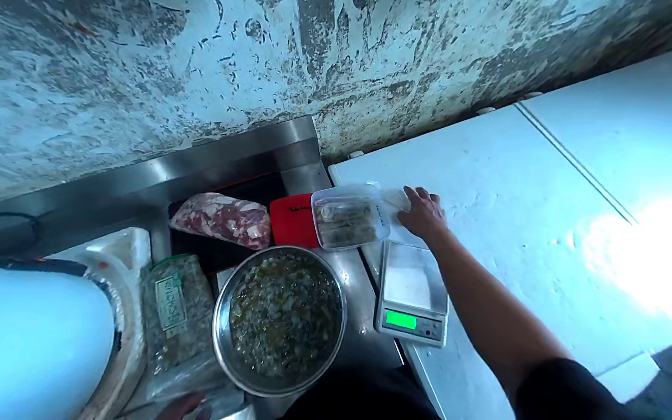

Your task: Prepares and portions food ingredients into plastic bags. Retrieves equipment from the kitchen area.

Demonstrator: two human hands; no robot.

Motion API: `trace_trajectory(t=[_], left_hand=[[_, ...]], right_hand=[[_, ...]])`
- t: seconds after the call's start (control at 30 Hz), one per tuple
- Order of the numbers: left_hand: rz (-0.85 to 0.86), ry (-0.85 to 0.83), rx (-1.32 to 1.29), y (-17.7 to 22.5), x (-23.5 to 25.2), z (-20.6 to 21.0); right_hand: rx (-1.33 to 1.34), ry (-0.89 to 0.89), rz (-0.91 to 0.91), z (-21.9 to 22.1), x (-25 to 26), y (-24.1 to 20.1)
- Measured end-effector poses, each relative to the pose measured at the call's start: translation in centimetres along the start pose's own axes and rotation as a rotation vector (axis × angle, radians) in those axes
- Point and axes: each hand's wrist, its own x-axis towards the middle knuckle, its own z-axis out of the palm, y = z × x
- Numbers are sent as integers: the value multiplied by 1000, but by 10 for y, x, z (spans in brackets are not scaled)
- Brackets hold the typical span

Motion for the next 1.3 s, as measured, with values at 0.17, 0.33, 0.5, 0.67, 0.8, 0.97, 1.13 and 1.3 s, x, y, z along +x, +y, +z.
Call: trace_trajectory(t=[0.17,0.33,0.5,0.67,0.8,0.97,1.13,1.3], left_hand=[[-249,153,156,-4,15,0],[-377,492,203,-24,4,21],[-160,402,357,-37,21,25],[-189,-61,373,-44,50,-1],[-182,36,120,-57,55,-29],[-132,72,-211,-71,58,-62],[182,-24,-388,-50,59,-77],[477,-144,-628,-25,44,-105]], right_hand=[[33,23,-30,12,-24,5],[531,219,-59,-19,-71,-43],[320,5,-425,-8,-68,-99],[294,61,-548,4,-124,-153],[457,73,-682,35,-202,-168],[622,-155,-635,69,-274,-200],[471,-331,-587,74,-289,-258],[523,-570,-574,73,-282,-287]])
